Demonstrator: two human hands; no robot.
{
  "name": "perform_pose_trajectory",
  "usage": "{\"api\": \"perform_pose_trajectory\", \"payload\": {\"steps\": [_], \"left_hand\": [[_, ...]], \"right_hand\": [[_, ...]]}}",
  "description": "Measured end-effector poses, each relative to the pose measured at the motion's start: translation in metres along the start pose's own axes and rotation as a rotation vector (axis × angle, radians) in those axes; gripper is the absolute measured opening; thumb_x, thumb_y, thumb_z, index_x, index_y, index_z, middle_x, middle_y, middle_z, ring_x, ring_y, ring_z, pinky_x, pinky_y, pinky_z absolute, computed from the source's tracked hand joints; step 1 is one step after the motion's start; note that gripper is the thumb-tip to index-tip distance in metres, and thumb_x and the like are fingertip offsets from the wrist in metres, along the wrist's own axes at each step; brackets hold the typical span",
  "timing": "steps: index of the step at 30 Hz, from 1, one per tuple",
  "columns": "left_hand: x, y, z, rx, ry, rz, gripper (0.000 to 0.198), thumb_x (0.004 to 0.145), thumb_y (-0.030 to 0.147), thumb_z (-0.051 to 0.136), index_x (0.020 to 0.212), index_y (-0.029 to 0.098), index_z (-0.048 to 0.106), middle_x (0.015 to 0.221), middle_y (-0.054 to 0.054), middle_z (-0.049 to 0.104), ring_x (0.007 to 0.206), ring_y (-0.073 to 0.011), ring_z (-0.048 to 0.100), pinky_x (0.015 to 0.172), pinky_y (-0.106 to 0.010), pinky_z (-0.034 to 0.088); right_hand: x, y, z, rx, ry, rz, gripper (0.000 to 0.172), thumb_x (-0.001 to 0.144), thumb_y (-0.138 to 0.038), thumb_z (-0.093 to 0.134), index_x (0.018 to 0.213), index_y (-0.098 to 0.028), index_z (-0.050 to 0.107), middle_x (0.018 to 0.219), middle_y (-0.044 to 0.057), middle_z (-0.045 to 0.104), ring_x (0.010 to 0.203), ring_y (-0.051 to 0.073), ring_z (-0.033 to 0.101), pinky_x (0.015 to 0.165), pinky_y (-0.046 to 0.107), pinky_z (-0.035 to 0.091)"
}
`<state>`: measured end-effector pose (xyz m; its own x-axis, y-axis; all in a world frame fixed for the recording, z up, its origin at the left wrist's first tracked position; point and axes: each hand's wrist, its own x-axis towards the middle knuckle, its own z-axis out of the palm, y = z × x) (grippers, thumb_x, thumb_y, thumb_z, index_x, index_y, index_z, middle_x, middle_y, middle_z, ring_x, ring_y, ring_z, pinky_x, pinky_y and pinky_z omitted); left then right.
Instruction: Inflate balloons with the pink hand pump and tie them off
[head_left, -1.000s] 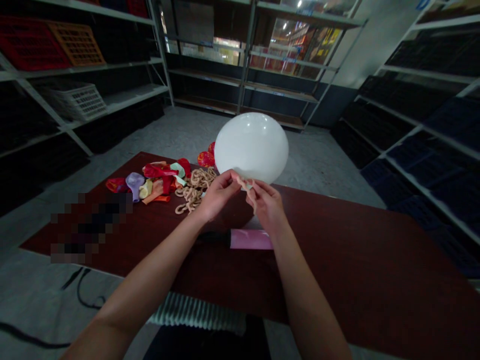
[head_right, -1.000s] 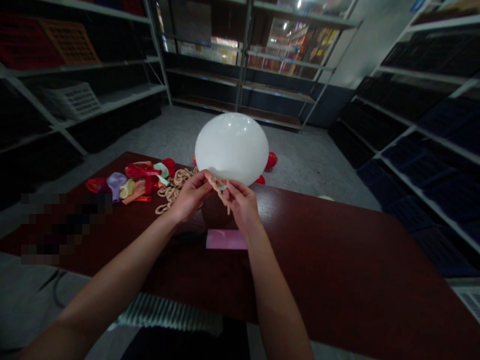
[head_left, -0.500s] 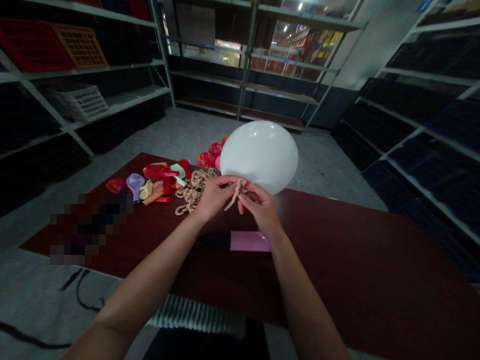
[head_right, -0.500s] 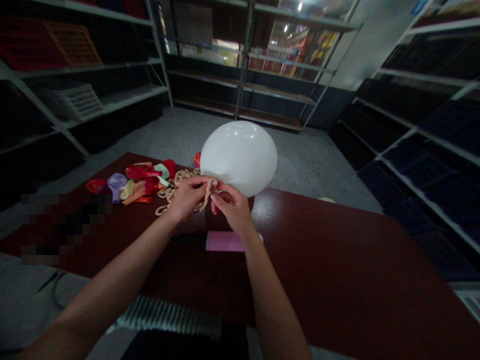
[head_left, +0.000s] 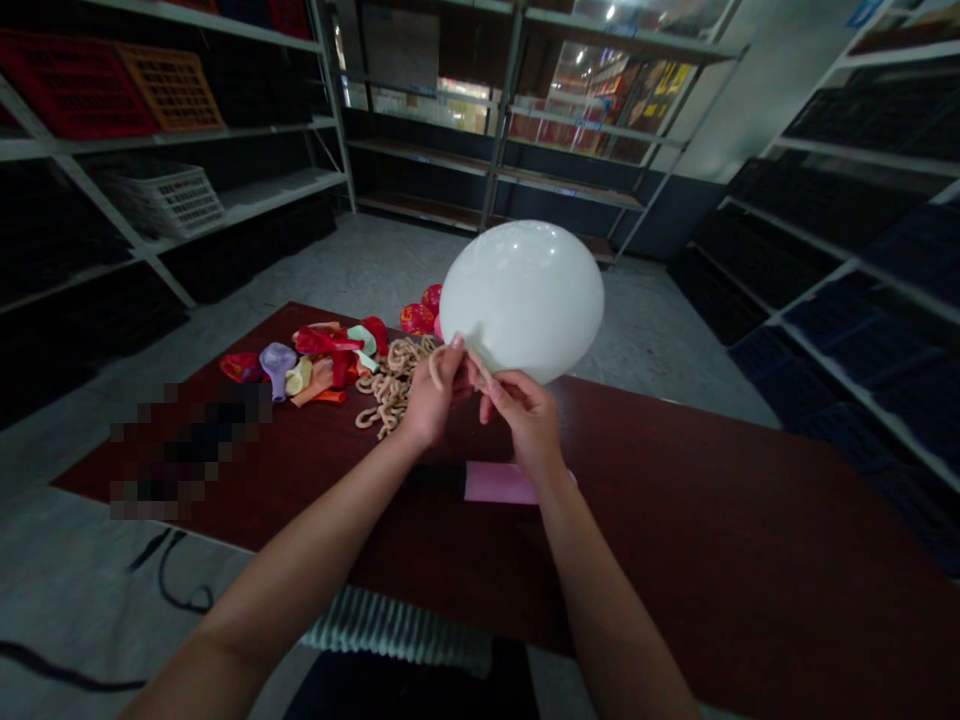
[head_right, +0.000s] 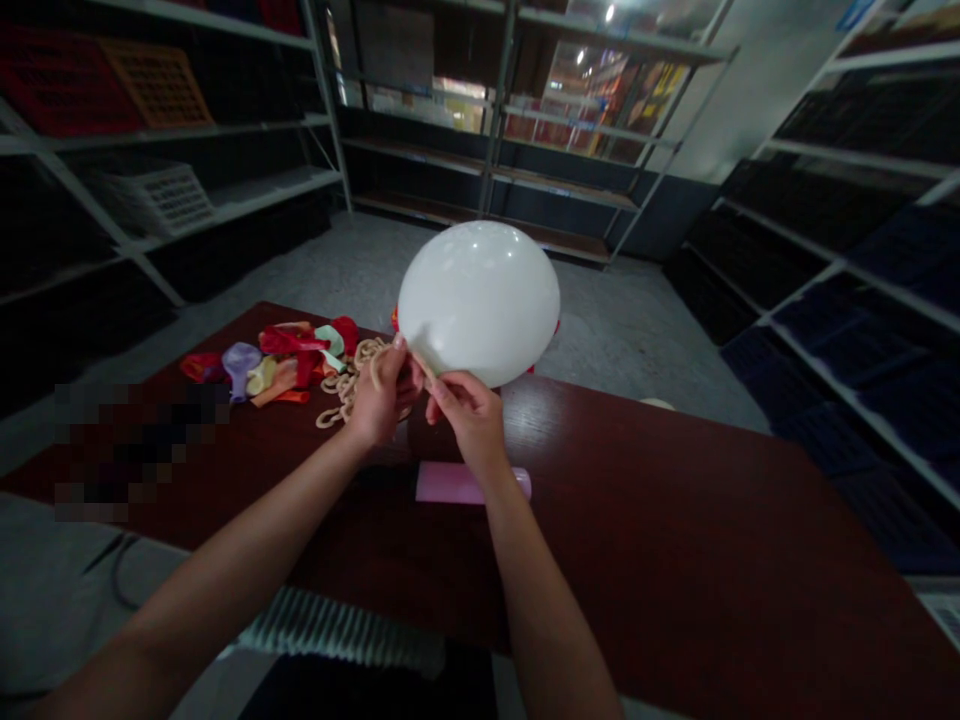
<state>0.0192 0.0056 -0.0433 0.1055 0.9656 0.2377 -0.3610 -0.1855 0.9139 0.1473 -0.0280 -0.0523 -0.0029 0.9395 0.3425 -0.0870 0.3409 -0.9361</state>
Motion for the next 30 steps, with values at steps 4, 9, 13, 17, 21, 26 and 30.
{"api": "perform_pose_trajectory", "payload": {"steps": [4,9,13,17,21,26,30], "left_hand": [[-0.001,-0.002,-0.001,0.002,-0.105,-0.006,0.047,0.088,0.062,0.068,0.087,0.016,0.075,0.053,0.003,0.047,0.042,-0.0088,0.036,0.039,-0.024,0.028],[-0.001,0.001,-0.003,0.416,-0.187,0.432,0.02,0.096,0.031,0.066,0.106,0.019,0.078,0.109,-0.01,0.077,0.099,-0.0228,0.071,0.088,-0.036,0.056],[0.001,0.0,-0.007,0.65,-0.29,0.628,0.024,0.101,0.022,0.058,0.121,0.019,0.071,0.118,-0.012,0.074,0.111,-0.0231,0.069,0.098,-0.038,0.052],[0.002,-0.002,-0.011,0.8,-0.3,0.57,0.018,0.102,0.024,0.056,0.115,0.018,0.067,0.108,-0.011,0.072,0.102,-0.023,0.068,0.09,-0.034,0.051],[0.002,-0.003,-0.008,0.814,-0.23,0.479,0.007,0.099,0.02,0.056,0.101,0.019,0.063,0.098,-0.008,0.069,0.093,-0.0224,0.065,0.085,-0.033,0.049],[0.003,0.0,-0.004,0.626,-0.234,0.333,0.007,0.099,0.023,0.056,0.093,0.019,0.058,0.087,-0.004,0.065,0.081,-0.0186,0.06,0.078,-0.03,0.046],[0.004,0.002,-0.007,0.428,-0.341,0.173,0.017,0.101,0.032,0.054,0.094,0.018,0.059,0.081,-0.001,0.06,0.071,-0.0159,0.056,0.069,-0.028,0.044]], "right_hand": [[0.002,0.003,-0.001,-0.036,0.077,-0.023,0.024,0.089,-0.049,0.068,0.089,-0.025,0.067,0.06,-0.005,0.06,0.053,0.013,0.057,0.057,0.031,0.05],[0.003,0.004,-0.003,-0.14,0.193,-0.078,0.022,0.092,-0.046,0.063,0.09,-0.024,0.065,0.064,-0.003,0.061,0.059,0.014,0.058,0.059,0.029,0.05],[0.001,0.006,-0.002,-0.245,0.308,-0.151,0.017,0.093,-0.041,0.06,0.092,-0.024,0.065,0.069,-0.002,0.063,0.062,0.014,0.059,0.062,0.029,0.05],[-0.003,0.009,-0.001,-0.382,0.361,-0.176,0.015,0.095,-0.037,0.056,0.094,-0.024,0.065,0.072,-0.001,0.066,0.066,0.015,0.062,0.066,0.03,0.052],[-0.005,0.011,-0.003,-0.534,0.376,-0.241,0.016,0.096,-0.034,0.054,0.096,-0.025,0.067,0.089,0.003,0.074,0.079,0.018,0.068,0.074,0.032,0.054],[-0.004,0.01,-0.011,-0.673,0.32,-0.304,0.016,0.097,-0.028,0.054,0.099,-0.026,0.07,0.095,0.004,0.076,0.085,0.02,0.07,0.081,0.034,0.055],[-0.004,0.009,-0.014,-0.695,0.295,-0.328,0.018,0.097,-0.026,0.055,0.1,-0.027,0.072,0.099,0.004,0.077,0.09,0.021,0.071,0.086,0.037,0.055]]}}
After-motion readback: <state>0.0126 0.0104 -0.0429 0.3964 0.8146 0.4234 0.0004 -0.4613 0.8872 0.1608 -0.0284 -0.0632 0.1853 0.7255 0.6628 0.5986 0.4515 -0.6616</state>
